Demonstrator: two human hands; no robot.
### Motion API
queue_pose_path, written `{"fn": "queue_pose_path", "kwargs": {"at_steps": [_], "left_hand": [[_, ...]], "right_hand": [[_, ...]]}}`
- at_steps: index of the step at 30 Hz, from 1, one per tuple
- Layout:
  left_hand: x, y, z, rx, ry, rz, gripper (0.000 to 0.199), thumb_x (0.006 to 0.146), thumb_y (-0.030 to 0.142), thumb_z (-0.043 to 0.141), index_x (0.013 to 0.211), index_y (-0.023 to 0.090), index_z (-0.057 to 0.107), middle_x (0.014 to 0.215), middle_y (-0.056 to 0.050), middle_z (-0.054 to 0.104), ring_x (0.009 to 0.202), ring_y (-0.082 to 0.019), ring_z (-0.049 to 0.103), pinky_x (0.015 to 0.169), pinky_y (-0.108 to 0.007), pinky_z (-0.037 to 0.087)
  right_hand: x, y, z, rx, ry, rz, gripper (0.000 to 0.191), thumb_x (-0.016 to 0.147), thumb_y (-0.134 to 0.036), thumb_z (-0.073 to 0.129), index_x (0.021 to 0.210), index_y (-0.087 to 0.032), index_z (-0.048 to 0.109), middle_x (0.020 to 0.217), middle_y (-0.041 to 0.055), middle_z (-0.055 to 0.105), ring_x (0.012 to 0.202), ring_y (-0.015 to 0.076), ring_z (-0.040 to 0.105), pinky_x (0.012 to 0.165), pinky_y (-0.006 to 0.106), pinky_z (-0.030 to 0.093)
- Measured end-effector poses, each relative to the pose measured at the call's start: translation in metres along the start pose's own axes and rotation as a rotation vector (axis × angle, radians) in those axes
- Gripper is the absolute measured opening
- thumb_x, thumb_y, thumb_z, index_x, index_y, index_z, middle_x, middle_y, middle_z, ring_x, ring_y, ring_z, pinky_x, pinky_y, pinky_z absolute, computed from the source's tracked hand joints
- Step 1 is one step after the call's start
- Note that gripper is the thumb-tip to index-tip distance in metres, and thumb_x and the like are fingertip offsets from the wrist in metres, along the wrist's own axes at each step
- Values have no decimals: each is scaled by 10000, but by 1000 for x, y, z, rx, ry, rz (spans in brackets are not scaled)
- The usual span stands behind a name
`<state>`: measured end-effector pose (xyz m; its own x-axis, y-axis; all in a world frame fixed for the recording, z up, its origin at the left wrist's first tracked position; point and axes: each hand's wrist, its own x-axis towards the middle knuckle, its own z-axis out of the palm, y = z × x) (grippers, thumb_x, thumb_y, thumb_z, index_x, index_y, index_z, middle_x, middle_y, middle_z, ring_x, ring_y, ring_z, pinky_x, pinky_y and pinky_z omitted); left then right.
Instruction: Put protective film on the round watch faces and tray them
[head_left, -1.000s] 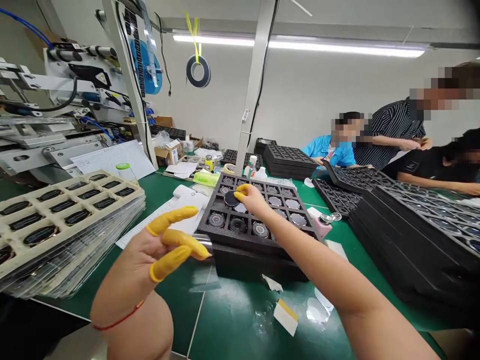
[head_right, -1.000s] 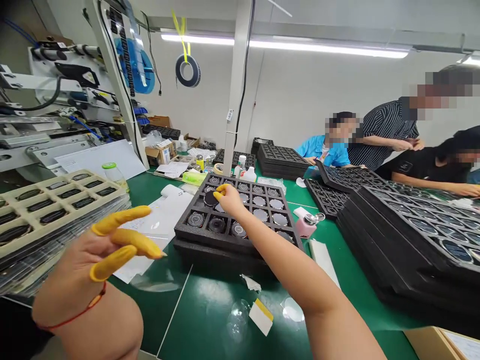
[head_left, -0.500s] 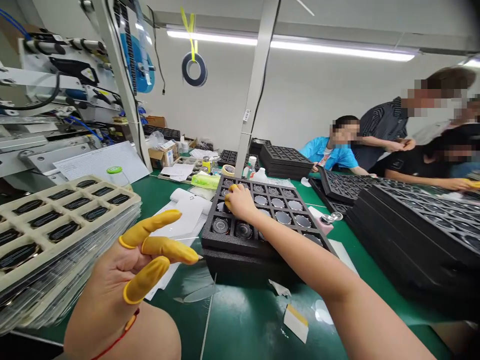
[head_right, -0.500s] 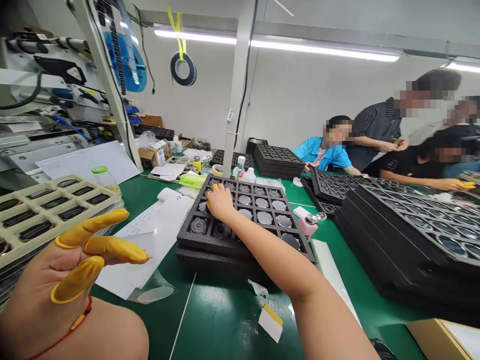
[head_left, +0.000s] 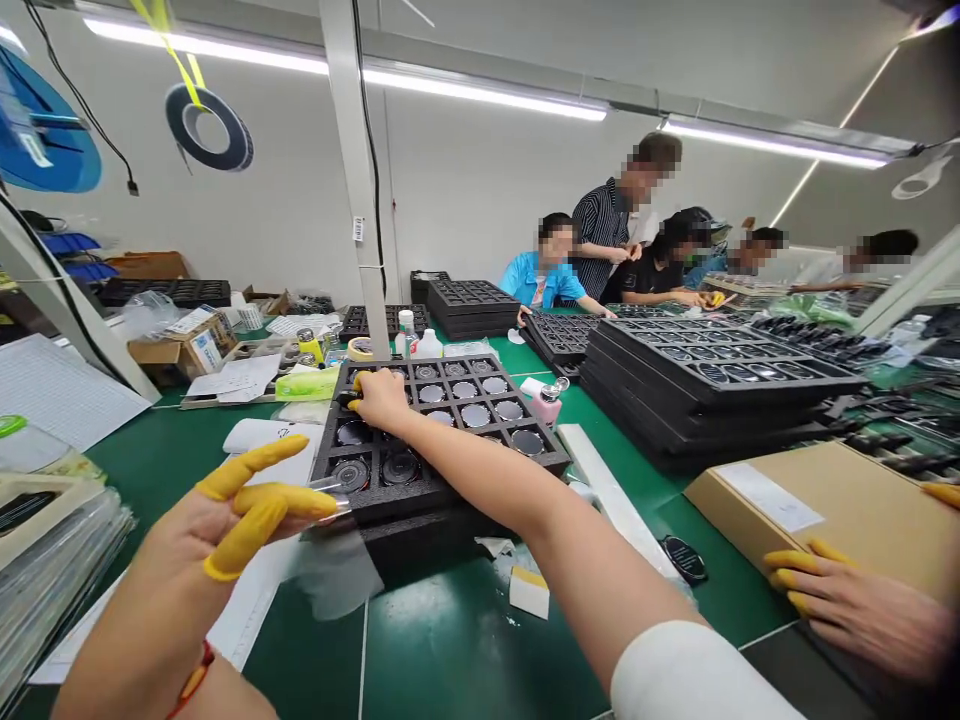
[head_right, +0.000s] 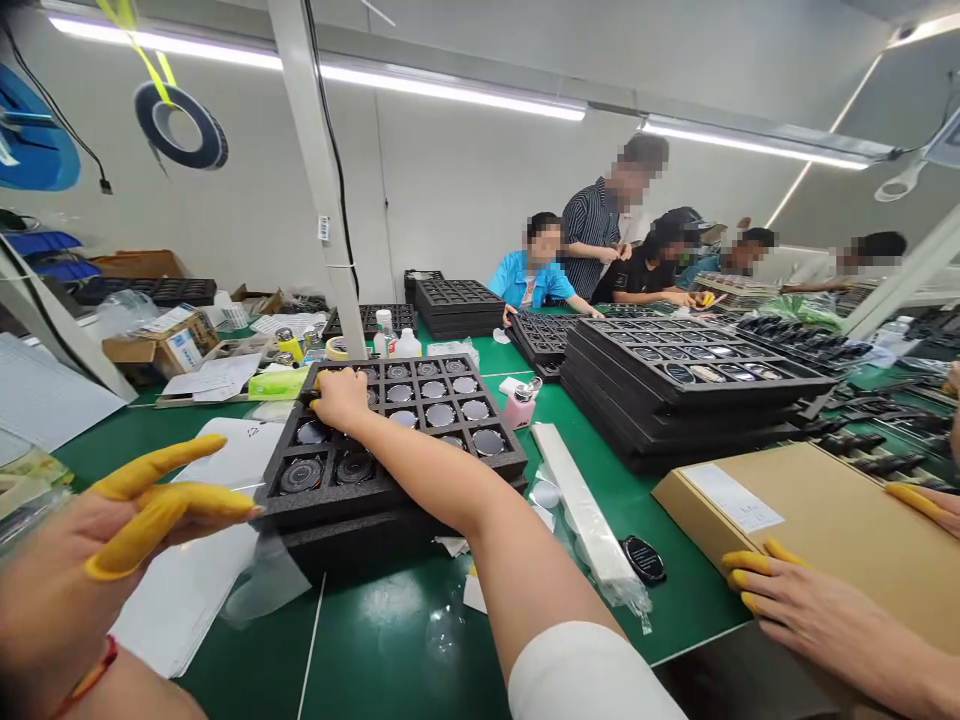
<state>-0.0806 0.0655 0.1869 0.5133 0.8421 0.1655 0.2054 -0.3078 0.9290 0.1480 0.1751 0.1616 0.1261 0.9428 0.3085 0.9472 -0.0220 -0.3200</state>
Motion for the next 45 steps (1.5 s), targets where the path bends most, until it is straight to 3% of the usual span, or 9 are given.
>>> {"fn": "queue_pose_path", "kwargs": {"at_steps": [4, 8, 12, 17, 21, 26, 32, 38, 45], "left_hand": [[21, 7, 19, -21, -109, -87, 506, 807, 664, 532, 784, 229, 790, 1499, -27, 430, 1079, -306, 636, 912, -360, 573], [26, 6, 45, -179, -335, -46, 611, 737, 737, 565, 928, 187, 751, 1278, -139, 613, 1056, -321, 639, 867, -374, 582], [22, 12, 87, -426, -510, -62, 686, 722, 465, 775, 1307, 249, 490, 1160, -101, 661, 968, -279, 678, 849, -386, 580], [14, 17, 126, -435, -538, -207, 729, 717, 305, 804, 1315, 266, 389, 1263, -70, 597, 1008, -219, 666, 880, -319, 557], [5, 15, 148, -354, -531, -182, 628, 712, 234, 793, 1234, 242, 445, 1107, -42, 660, 957, -206, 668, 822, -302, 559], [-2, 12, 165, -305, -524, -89, 530, 667, 169, 803, 1121, 209, 534, 1139, -62, 656, 993, -239, 658, 831, -307, 551], [2, 8, 162, -275, -535, -77, 468, 706, 201, 776, 1111, 192, 543, 1148, -71, 628, 965, -229, 649, 802, -313, 549], [4, 9, 155, -394, -622, -128, 626, 651, 124, 786, 1200, 223, 502, 998, -18, 640, 896, -200, 631, 757, -310, 528], [11, 8, 152, -406, -827, -92, 414, 608, 140, 810, 961, 179, 596, 893, 0, 645, 801, -168, 619, 709, -280, 505]], "right_hand": [[-47, -3, -50, 109, 156, -119, 250, 926, -368, 548, 1102, -201, 608, 1057, 43, 668, 1054, 201, 531, 876, 311, 392], [-121, 12, -90, 389, 332, -404, 137, 894, -278, 621, 1005, -200, 605, 1008, 16, 684, 953, 160, 569, 837, 290, 431], [-184, 37, -98, 322, 299, -693, 60, 913, -156, 562, 939, -202, 592, 974, 27, 717, 893, 134, 599, 901, 329, 438], [-224, 60, -103, 168, 191, -673, 245, 859, -30, 488, 1014, -178, 607, 1081, 77, 692, 1048, 160, 558, 963, 352, 460], [-240, 67, -105, 29, 82, -684, 246, 841, -26, 489, 1009, -136, 631, 1106, 95, 659, 1029, 166, 548, 950, 302, 477], [-248, 67, -92, -81, 108, -691, 281, 917, -111, 442, 1161, -70, 575, 1125, 132, 637, 1097, 194, 538, 1007, 302, 446], [-248, 68, -80, 120, 178, -603, 310, 928, -124, 418, 1221, -109, 519, 1101, 103, 644, 971, 175, 589, 895, 300, 512], [-246, 74, -82, 363, 265, -480, 356, 917, -78, 409, 1234, -231, 454, 1036, 61, 623, 940, 168, 604, 792, 323, 549], [-244, 66, -99, 306, 109, -708, 346, 918, -60, 383, 1219, -218, 446, 1020, 59, 626, 875, 141, 578, 738, 268, 526]]}}
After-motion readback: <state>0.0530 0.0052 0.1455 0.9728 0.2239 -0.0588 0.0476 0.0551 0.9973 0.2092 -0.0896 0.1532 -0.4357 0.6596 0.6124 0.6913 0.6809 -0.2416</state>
